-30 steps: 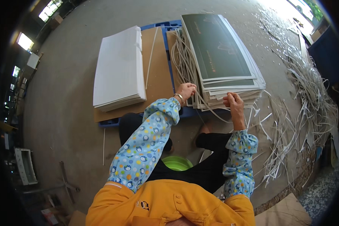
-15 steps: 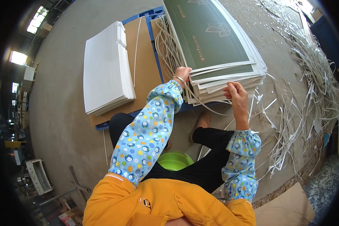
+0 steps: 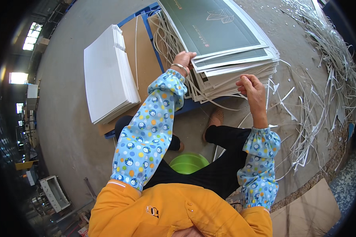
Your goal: Organizing and stacking white and printed paper sheets on a pallet in a warehouse.
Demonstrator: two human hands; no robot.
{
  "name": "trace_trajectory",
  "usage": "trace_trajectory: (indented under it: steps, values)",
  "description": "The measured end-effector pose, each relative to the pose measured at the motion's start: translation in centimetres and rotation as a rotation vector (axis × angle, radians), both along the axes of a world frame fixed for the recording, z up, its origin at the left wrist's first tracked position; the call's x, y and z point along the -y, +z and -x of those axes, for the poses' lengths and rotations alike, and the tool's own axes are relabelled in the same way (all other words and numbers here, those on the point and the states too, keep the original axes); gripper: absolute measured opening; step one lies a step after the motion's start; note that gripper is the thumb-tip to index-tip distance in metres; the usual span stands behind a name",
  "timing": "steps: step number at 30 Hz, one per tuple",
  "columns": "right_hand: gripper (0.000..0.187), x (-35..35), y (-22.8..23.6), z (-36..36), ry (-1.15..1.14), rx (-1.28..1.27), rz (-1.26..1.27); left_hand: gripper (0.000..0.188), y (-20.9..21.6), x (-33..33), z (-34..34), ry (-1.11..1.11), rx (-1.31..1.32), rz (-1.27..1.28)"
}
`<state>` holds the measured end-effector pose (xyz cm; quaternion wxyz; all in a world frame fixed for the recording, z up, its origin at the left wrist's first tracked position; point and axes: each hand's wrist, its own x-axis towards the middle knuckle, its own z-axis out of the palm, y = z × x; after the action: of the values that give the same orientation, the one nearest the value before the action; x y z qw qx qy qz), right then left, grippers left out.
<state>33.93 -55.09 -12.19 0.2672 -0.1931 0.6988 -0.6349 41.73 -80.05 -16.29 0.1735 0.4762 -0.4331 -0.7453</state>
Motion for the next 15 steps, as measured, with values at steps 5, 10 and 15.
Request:
trace_trajectory:
  steps: [5, 10, 15]
  values:
    - [0.025, 0.4, 0.5, -0.2, 0.038, -0.004, -0.006, 0.011, -1.4, -0.4, -0.1, -0.103, 0.172, 0.102]
    - [0.026, 0.0, 0.2, 0.0, 0.045, -0.004, -0.016, 0.014, -1.2, -1.4, 0.5, -0.073, 0.146, 0.087]
    - [0.027, 0.1, 0.0, 0.0, 0.039, -0.001, -0.013, 0.033, -1.2, -1.5, 1.2, 0.097, 0.048, -0.083]
